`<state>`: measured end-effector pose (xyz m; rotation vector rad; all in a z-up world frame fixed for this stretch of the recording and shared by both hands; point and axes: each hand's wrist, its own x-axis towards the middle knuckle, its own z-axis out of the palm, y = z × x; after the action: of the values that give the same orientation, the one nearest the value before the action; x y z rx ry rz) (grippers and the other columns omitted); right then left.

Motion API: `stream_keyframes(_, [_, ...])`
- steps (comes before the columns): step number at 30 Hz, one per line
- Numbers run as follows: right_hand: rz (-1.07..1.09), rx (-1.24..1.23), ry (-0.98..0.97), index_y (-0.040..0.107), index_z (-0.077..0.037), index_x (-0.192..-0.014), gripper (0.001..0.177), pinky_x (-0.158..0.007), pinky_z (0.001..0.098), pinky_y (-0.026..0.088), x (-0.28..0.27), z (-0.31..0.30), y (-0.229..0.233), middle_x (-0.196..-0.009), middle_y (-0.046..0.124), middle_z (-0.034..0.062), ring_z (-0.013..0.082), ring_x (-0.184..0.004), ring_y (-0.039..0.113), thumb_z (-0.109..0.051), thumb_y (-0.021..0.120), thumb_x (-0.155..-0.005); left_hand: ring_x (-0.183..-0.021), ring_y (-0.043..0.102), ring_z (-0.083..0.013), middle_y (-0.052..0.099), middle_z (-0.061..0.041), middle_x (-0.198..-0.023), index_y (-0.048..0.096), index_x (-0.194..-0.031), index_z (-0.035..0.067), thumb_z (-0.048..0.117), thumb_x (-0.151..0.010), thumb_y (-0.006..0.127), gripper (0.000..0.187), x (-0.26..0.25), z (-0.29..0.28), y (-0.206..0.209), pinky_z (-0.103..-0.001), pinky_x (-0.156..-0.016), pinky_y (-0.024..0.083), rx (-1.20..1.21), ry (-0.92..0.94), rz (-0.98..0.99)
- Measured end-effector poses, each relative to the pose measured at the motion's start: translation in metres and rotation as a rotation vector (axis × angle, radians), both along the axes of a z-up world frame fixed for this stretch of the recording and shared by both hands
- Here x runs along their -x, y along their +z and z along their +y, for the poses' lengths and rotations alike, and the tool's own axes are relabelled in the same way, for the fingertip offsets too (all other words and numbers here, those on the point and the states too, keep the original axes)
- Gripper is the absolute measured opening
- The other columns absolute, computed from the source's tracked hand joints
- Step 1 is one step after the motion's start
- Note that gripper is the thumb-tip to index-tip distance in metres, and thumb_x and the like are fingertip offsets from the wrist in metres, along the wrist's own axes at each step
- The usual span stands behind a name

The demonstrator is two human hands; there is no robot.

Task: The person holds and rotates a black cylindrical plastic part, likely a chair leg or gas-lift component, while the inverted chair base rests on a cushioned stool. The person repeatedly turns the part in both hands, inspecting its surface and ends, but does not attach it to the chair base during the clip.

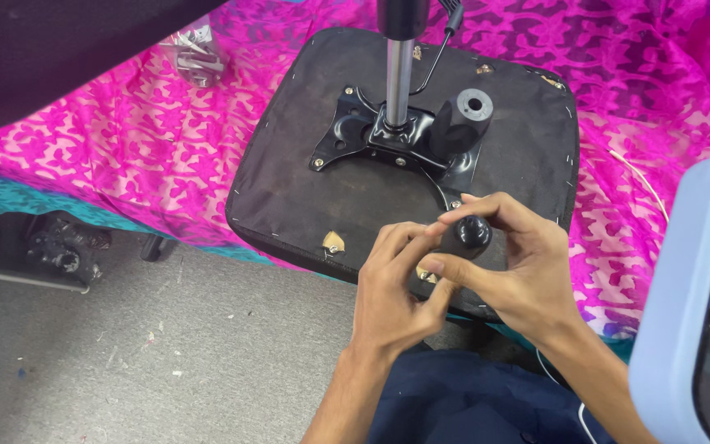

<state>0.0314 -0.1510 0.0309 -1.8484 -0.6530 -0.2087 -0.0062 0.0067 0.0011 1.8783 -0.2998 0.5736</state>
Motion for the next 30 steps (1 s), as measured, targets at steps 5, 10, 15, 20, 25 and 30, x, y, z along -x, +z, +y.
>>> stream_keyframes(5, [0.127, -0.168, 0.089, 0.058, -0.004, -0.110, 0.045, -0.102, 0.0337, 0.053, 0.001, 0.005, 0.000, -0.106, 0.074, 0.0079, 0.0151, -0.107, 0.070, -0.010, 0.090, -0.079, -0.100, 0.069, -0.0234, 0.071, -0.006, -0.099, 0.072, -0.124, 0.004, 0.004, -0.074, 0.073, 0.051, -0.006, -0.001, 0.001, -0.034, -0.085, 0.059, -0.056, 0.007, 0.041])
stream_keyframes(10, [0.244, -0.190, 0.129, 0.062, -0.002, -0.130, 0.046, -0.110, 0.0338, 0.049, 0.003, 0.003, 0.013, -0.119, 0.075, 0.0091, 0.0156, -0.116, 0.069, -0.014, 0.077, -0.088, -0.101, 0.074, -0.0246, 0.071, -0.010, -0.106, 0.070, -0.119, 0.003, 0.006, -0.080, 0.072, 0.039, -0.007, -0.002, 0.002, -0.034, -0.085, 0.060, 0.052, 0.004, 0.110])
stream_keyframes(15, [0.202, -0.105, 0.050, 0.069, -0.003, -0.125, 0.044, -0.106, 0.0343, 0.052, 0.000, 0.011, 0.015, -0.116, 0.078, 0.0065, 0.0148, -0.112, 0.071, -0.014, 0.081, -0.083, -0.097, 0.072, -0.0278, 0.071, -0.012, -0.105, 0.071, -0.111, 0.002, 0.004, -0.082, 0.073, 0.029, -0.005, 0.004, 0.006, -0.037, -0.082, 0.057, -0.026, 0.032, 0.191])
stream_keyframes(20, [-0.051, 0.004, -0.091, 0.064, -0.004, -0.105, 0.049, -0.106, 0.0331, 0.050, -0.001, 0.013, 0.006, -0.101, 0.075, 0.0036, 0.0136, -0.099, 0.070, -0.018, 0.095, -0.071, -0.102, 0.069, -0.0291, 0.071, -0.011, -0.105, 0.071, -0.108, 0.002, 0.000, -0.071, 0.074, 0.037, -0.002, 0.002, 0.004, -0.036, -0.085, 0.058, -0.058, 0.043, 0.006])
stream_keyframes(25, [0.178, -0.115, -0.034, 0.060, -0.004, -0.111, 0.053, -0.090, 0.0304, 0.055, -0.003, 0.011, -0.002, -0.102, 0.070, 0.0035, 0.0117, -0.097, 0.068, -0.018, 0.093, -0.073, -0.093, 0.072, -0.0240, 0.071, -0.011, -0.097, 0.072, -0.114, 0.002, -0.003, -0.073, 0.071, 0.041, -0.007, -0.002, 0.000, -0.032, -0.075, 0.059, 0.005, 0.032, 0.126])
stream_keyframes(30, [0.212, -0.136, 0.072, 0.062, -0.002, -0.131, 0.056, -0.106, 0.0325, 0.050, -0.008, 0.009, 0.000, -0.120, 0.071, 0.0078, 0.0151, -0.116, 0.065, -0.014, 0.084, -0.081, -0.081, 0.076, -0.0223, 0.075, -0.014, -0.098, 0.070, -0.118, 0.001, -0.004, -0.079, 0.066, 0.039, -0.011, 0.002, 0.012, -0.035, -0.058, 0.054, 0.104, 0.001, 0.304])
